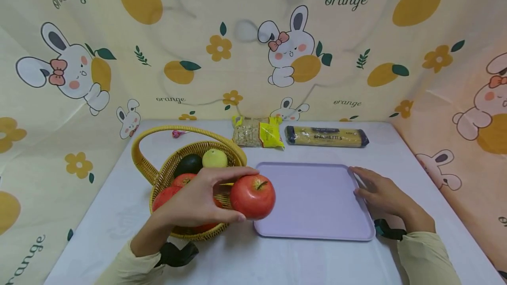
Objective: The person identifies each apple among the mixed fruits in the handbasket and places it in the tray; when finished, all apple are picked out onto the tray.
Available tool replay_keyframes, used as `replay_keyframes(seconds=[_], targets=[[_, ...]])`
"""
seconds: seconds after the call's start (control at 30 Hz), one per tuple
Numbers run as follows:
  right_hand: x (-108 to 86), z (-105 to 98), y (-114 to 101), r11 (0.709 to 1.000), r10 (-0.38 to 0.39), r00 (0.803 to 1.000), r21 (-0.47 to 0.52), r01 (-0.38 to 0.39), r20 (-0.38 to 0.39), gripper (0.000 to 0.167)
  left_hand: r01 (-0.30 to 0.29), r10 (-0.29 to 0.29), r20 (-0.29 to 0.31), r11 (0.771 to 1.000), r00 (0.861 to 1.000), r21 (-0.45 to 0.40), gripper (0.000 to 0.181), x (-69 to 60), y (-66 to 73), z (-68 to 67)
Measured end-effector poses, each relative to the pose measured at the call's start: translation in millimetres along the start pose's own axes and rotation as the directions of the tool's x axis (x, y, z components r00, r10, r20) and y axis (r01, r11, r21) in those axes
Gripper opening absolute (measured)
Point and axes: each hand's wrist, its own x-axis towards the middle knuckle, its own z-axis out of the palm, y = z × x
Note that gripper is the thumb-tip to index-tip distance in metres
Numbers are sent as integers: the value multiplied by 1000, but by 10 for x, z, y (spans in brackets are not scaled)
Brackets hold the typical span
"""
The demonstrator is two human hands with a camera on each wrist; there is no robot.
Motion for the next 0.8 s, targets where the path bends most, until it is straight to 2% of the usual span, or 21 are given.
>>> replay_keyframes(seconds=[0.17,0.33,0.57,0.8], targets=[[3,7,25,1000,-4,1000,8,4,2,81,-50,52,41,998,998,-45,77,234,73,195],[16,15,34,1000,-15,1000,-1,15,1,80,-121,124,41,990,991,-80,76,433,130,350],[17,11,23,1000,8,1000,-8,-8,11,80,-155,158,18,982,987,-106,78,681,167,534],[15,1,9,999,34,999,-11,-34,23,81,-185,187,18,978,982,-99,79,927,198,659]])
